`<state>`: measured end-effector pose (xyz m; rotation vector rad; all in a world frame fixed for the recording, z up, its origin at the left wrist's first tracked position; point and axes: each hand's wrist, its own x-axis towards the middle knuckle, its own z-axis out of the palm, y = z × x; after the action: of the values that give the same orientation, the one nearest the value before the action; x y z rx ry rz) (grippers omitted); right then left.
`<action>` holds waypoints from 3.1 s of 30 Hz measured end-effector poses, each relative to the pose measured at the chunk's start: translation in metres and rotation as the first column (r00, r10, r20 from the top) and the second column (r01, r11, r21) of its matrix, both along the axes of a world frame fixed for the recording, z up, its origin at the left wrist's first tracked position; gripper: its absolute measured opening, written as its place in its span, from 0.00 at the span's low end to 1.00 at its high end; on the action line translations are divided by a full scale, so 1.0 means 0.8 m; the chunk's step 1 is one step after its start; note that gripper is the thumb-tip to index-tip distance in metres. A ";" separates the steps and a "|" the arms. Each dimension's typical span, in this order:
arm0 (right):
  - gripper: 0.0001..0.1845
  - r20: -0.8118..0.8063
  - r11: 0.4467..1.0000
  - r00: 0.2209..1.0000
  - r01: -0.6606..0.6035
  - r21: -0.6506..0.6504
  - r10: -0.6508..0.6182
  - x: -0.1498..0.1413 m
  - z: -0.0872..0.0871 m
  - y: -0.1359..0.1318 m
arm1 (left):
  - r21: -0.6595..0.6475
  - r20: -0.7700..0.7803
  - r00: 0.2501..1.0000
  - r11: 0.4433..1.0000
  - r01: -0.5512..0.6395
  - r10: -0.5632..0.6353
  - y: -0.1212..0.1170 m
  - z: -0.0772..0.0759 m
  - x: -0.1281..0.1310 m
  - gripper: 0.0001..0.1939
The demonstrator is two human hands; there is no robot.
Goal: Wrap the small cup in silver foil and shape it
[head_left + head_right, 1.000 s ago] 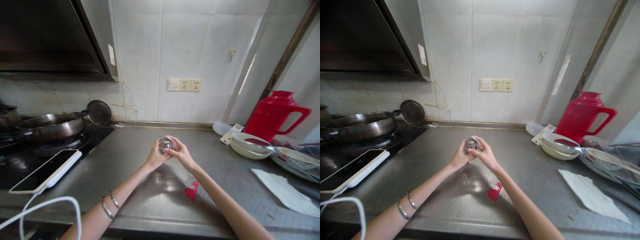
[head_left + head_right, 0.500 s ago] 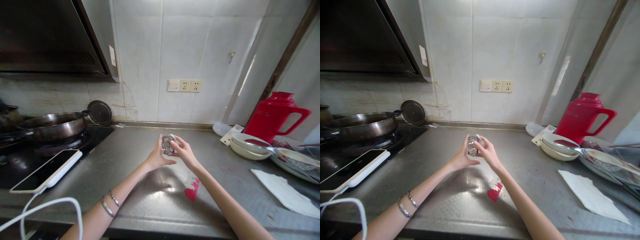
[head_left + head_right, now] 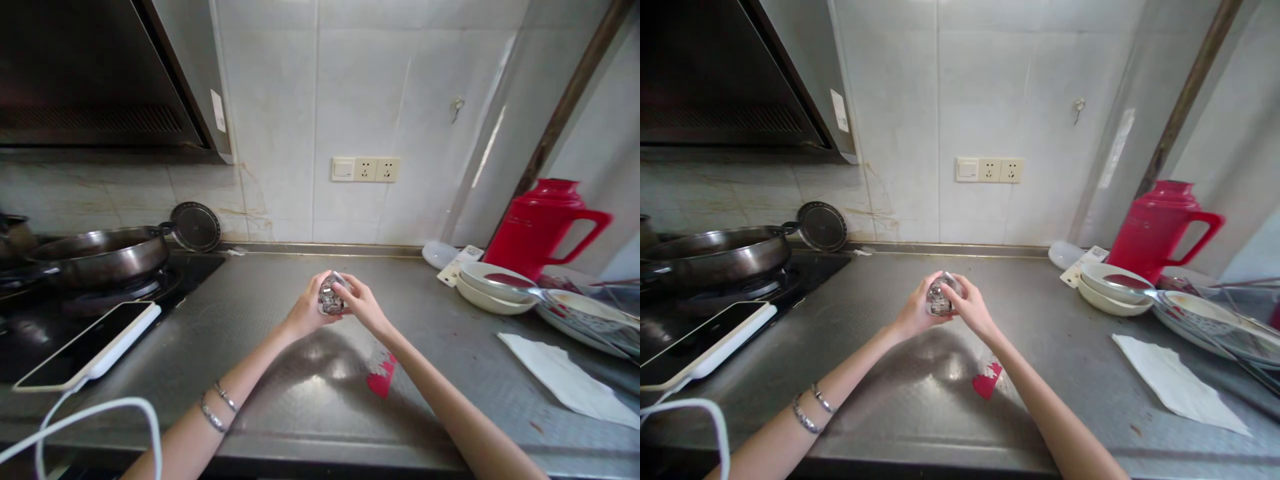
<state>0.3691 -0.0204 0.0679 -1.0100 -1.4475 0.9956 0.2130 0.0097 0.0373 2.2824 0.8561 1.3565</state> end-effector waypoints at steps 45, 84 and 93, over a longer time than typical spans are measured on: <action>0.13 0.136 0.845 0.944 0.197 0.497 -0.300 0.019 -0.001 0.007 | -0.161 0.011 0.998 0.985 0.060 -0.059 -0.008 0.004 0.002 0.52; 0.15 0.294 0.526 0.882 -0.063 0.848 -0.368 0.018 -0.013 0.010 | -0.285 0.207 0.976 0.949 0.131 -0.073 0.002 -0.009 0.010 0.44; 0.22 0.378 0.389 0.804 -0.201 0.899 -0.459 0.020 -0.022 0.010 | -0.362 0.343 0.937 0.911 0.196 -0.065 0.011 -0.016 0.011 0.44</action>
<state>0.3850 -0.0126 0.0503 -0.5231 -1.9963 -0.4336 0.2217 0.0183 0.0245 1.7197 0.7638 1.3123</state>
